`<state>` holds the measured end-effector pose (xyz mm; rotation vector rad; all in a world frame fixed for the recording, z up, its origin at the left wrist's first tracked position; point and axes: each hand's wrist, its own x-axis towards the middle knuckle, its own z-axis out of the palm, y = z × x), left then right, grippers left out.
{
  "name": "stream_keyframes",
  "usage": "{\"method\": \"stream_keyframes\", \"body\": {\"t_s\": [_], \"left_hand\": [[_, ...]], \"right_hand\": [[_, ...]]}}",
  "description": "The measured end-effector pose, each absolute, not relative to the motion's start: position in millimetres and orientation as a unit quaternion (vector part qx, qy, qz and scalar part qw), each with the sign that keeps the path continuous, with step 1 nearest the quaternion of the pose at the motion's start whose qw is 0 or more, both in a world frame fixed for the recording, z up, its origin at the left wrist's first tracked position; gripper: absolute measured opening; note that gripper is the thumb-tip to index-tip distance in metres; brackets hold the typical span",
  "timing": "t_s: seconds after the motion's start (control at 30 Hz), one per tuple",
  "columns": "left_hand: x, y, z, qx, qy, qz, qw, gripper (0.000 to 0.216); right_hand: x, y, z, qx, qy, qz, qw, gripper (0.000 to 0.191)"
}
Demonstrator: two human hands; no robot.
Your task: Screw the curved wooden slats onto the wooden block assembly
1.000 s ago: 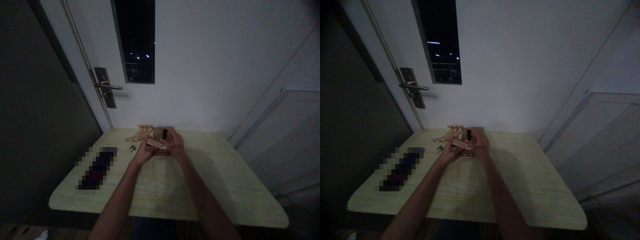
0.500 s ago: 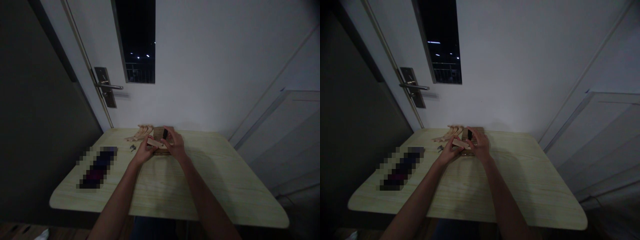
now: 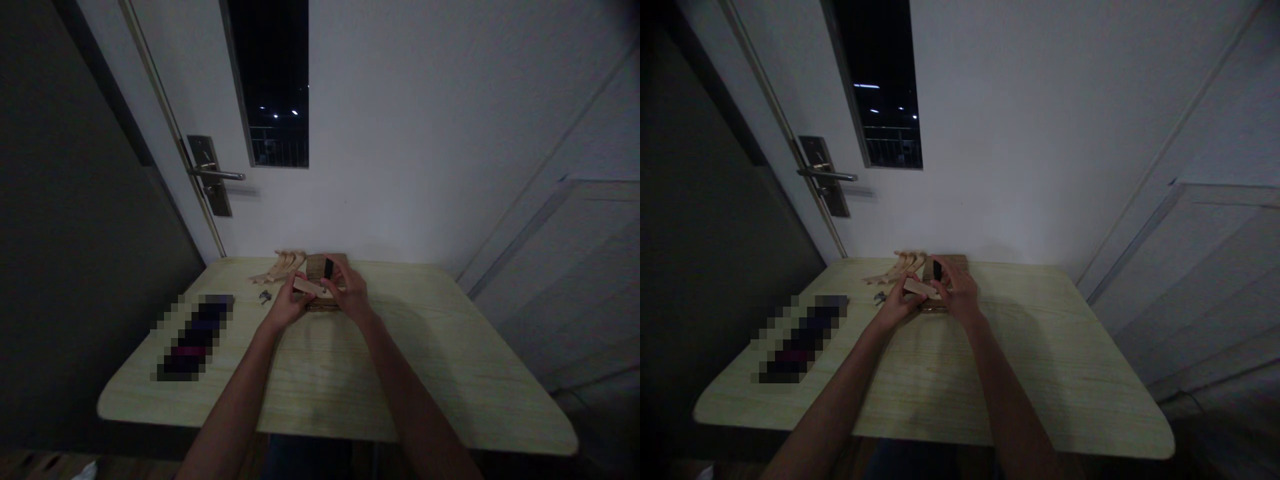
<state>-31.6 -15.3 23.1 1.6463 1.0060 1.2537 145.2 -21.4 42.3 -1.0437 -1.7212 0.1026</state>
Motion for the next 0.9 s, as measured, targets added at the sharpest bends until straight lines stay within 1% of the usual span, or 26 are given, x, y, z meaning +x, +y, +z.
{"method": "stream_keyframes", "body": {"t_s": [0.2, 0.4, 0.57, 0.73, 0.9], "left_hand": [[-32.4, -15.4, 20.8, 0.656, 0.395, 0.496, 0.41, 0.04], [-31.2, -16.6, 23.1, 0.64, 0.394, 0.496, 0.434, 0.043], [-30.6, -16.7, 24.6, 0.642, 0.405, 0.491, 0.428, 0.043], [-31.0, -16.4, 21.6, 0.635, 0.398, 0.486, 0.45, 0.047], [-31.8, -14.9, 19.9, 0.647, 0.4, 0.494, 0.422, 0.043]], "right_hand": [[145.2, -24.4, 42.8, -0.406, -0.738, 0.01, 0.538, 0.04], [146.9, -22.8, 43.6, -0.421, -0.728, 0.061, 0.537, 0.041], [143.8, -22.5, 43.7, -0.448, -0.72, 0.044, 0.529, 0.041], [145.0, -24.2, 41.5, -0.428, -0.73, 0.04, 0.531, 0.044], [145.9, -22.1, 39.1, -0.434, -0.723, 0.068, 0.533, 0.047]]}}
